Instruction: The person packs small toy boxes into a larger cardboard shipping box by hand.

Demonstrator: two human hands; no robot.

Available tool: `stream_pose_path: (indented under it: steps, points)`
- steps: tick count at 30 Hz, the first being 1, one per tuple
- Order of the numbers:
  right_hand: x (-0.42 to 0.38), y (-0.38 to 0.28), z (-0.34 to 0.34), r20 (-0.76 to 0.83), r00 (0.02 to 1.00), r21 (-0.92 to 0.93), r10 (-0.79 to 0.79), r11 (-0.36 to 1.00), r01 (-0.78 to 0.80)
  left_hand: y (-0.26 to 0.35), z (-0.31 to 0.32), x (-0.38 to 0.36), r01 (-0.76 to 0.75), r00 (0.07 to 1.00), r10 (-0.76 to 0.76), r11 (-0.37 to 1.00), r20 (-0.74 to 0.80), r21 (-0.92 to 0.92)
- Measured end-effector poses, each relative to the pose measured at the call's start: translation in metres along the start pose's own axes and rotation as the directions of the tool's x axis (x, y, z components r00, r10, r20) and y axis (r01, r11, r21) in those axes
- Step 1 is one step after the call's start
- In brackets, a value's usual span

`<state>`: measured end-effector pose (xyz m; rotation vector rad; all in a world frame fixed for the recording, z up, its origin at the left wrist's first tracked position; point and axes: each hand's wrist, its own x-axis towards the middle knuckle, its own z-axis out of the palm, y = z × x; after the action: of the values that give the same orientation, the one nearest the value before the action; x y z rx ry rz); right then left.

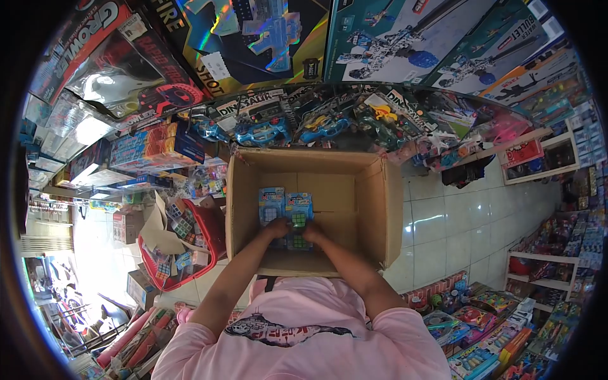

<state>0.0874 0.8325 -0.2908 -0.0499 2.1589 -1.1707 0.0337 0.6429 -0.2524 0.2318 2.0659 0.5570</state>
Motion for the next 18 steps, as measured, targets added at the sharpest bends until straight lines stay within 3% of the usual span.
stream_pose_path:
  steps: [1, 4, 7, 10, 13, 16, 18]
  points:
    - [-0.004, -0.01, -0.006, 0.012, 1.0, -0.018, 0.002, 1.0, -0.002, -0.004, 0.002, 0.005, 0.023, 1.0, -0.023, 1.0, 0.014, 0.021]
    - [-0.028, -0.032, -0.021, -0.011, 1.0, -0.158, -0.01, 0.987, 0.008, -0.012, 0.006, 0.013, -0.084, 0.959, 0.002, 0.956, 0.284, 0.28]
    - [0.004, 0.019, 0.001, 0.092, 0.986, -0.13, -0.137, 0.98, 0.148, -0.013, 0.01, 0.01, -0.17, 0.939, 0.074, 0.948, 0.336, 0.268]
    - [-0.009, -0.003, -0.013, 0.135, 0.991, -0.123, -0.002, 0.992, 0.018, -0.02, 0.023, 0.012, -0.289, 0.914, 0.209, 0.937, 0.347, 0.196]
    - [-0.009, -0.017, -0.02, 0.174, 0.975, -0.231, 0.136, 0.968, -0.094, -0.001, 0.007, -0.006, -0.32, 0.886, 0.185, 0.907, 0.424, 0.273]
    - [-0.007, -0.03, -0.039, 0.229, 0.956, -0.38, 0.184, 0.921, -0.086, -0.002, 0.003, -0.002, -0.321, 0.915, 0.18, 0.867, 0.362, 0.381]
    - [-0.018, -0.045, -0.066, 0.197, 0.978, -0.331, 0.076, 0.944, -0.007, 0.007, -0.017, -0.013, -0.181, 0.976, 0.141, 0.951, 0.167, 0.251]
